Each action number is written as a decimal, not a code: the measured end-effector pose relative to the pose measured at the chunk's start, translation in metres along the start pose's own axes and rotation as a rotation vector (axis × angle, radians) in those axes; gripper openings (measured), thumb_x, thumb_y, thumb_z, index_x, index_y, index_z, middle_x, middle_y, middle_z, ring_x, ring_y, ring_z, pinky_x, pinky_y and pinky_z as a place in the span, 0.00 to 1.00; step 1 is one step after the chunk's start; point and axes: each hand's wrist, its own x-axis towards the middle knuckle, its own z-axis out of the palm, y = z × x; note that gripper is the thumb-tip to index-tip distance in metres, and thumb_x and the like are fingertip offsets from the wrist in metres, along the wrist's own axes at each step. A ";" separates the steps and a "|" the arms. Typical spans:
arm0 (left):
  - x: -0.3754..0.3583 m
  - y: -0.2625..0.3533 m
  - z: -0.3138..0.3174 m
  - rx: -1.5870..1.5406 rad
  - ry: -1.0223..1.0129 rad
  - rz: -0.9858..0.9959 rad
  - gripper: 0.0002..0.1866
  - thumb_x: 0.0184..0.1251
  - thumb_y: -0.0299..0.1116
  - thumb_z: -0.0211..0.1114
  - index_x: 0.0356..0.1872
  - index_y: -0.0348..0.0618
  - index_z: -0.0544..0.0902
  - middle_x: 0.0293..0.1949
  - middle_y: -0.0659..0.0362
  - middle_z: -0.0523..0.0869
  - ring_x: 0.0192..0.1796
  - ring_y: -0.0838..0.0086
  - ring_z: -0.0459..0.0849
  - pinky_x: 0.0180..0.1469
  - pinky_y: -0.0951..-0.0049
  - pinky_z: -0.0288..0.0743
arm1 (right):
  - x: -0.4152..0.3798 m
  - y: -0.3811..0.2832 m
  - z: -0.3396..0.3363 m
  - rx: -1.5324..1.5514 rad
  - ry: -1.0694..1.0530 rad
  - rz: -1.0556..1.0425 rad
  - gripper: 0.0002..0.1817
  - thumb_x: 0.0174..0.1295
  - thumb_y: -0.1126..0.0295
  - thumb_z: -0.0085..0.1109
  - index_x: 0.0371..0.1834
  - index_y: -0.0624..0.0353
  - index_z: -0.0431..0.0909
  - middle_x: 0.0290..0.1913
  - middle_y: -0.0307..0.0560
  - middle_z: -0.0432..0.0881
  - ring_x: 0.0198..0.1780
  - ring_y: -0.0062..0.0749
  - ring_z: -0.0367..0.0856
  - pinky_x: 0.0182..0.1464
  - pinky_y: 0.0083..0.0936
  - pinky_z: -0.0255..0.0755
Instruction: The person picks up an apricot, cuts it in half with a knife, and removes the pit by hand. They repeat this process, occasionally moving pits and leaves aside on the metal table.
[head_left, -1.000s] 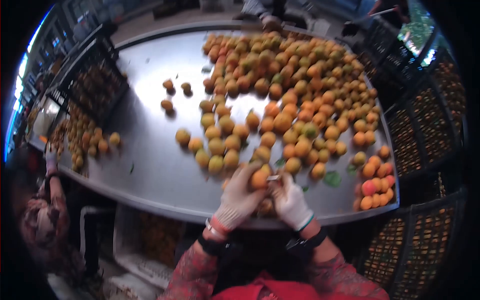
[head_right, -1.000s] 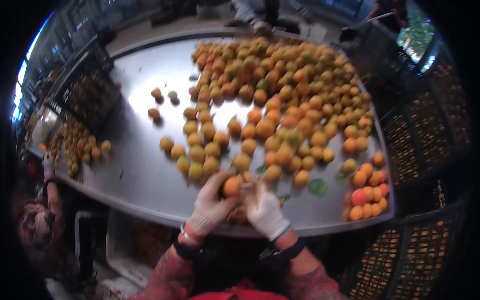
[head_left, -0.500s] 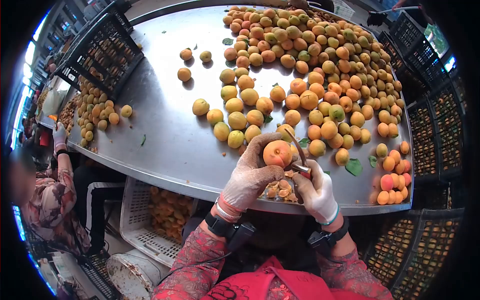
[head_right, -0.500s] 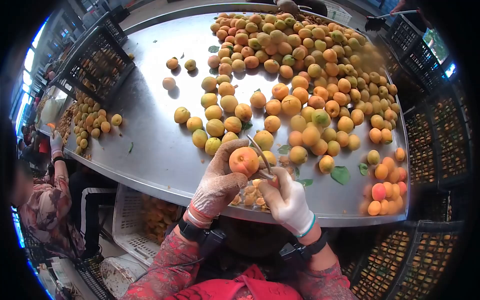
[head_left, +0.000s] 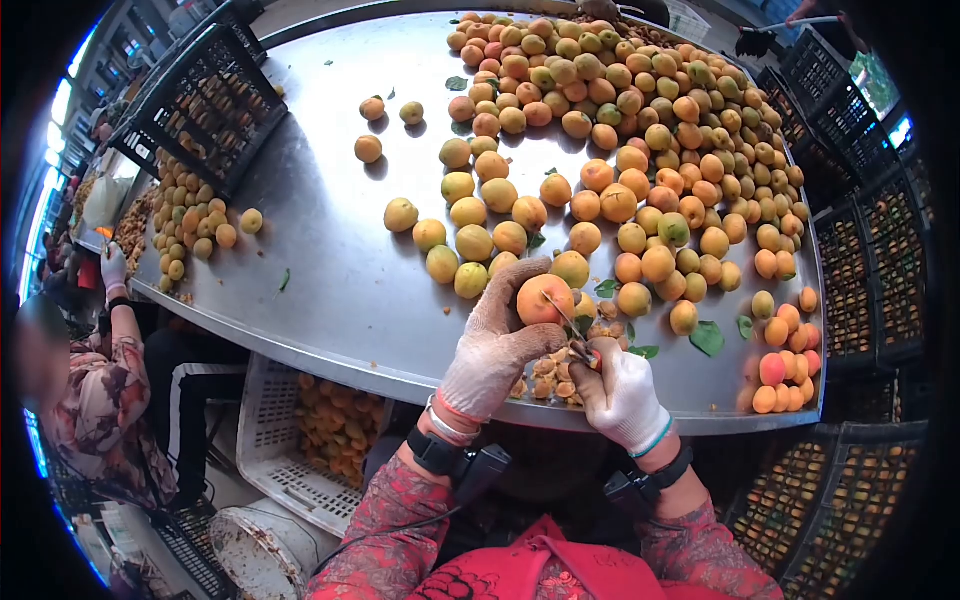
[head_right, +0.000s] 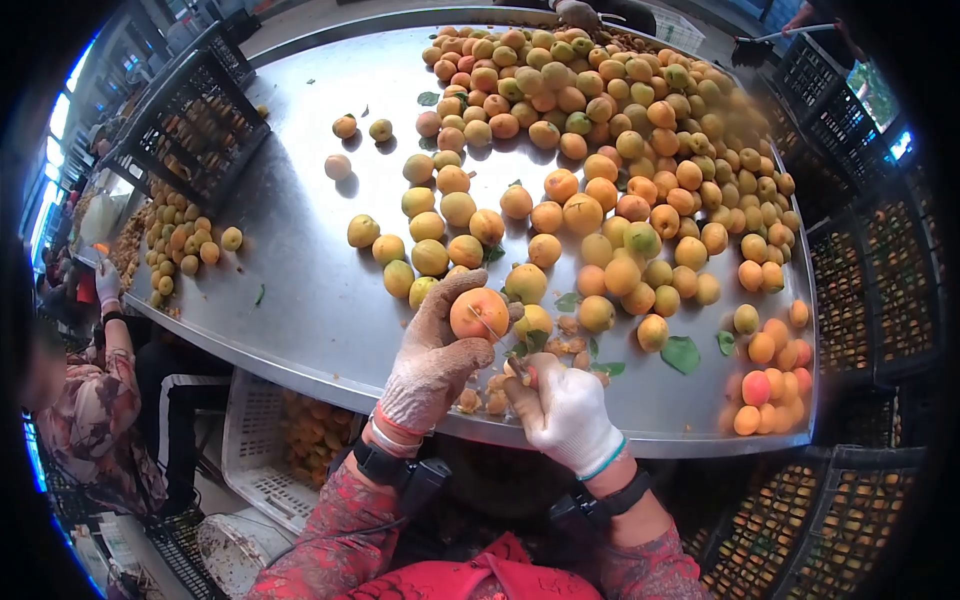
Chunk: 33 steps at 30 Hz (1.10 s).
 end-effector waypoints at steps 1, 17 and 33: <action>0.000 0.002 0.000 0.043 -0.006 0.005 0.35 0.56 0.19 0.68 0.67 0.36 0.67 0.57 0.56 0.74 0.58 0.73 0.76 0.62 0.72 0.74 | 0.000 0.002 0.002 -0.033 0.020 -0.026 0.11 0.60 0.69 0.67 0.39 0.62 0.76 0.23 0.52 0.79 0.24 0.49 0.82 0.25 0.37 0.73; 0.002 -0.031 0.011 -0.705 -0.052 -0.194 0.35 0.72 0.59 0.58 0.65 0.38 0.69 0.57 0.50 0.78 0.59 0.62 0.78 0.64 0.61 0.72 | 0.004 0.006 0.018 -0.170 0.035 -0.028 0.13 0.61 0.69 0.64 0.43 0.65 0.74 0.24 0.56 0.79 0.25 0.57 0.81 0.26 0.44 0.72; 0.005 -0.032 0.006 -0.541 0.015 -0.124 0.29 0.75 0.53 0.57 0.63 0.37 0.70 0.51 0.51 0.80 0.54 0.65 0.80 0.61 0.63 0.74 | 0.010 0.001 0.014 -0.094 0.075 0.018 0.11 0.60 0.67 0.66 0.32 0.61 0.73 0.20 0.52 0.78 0.22 0.51 0.80 0.24 0.39 0.72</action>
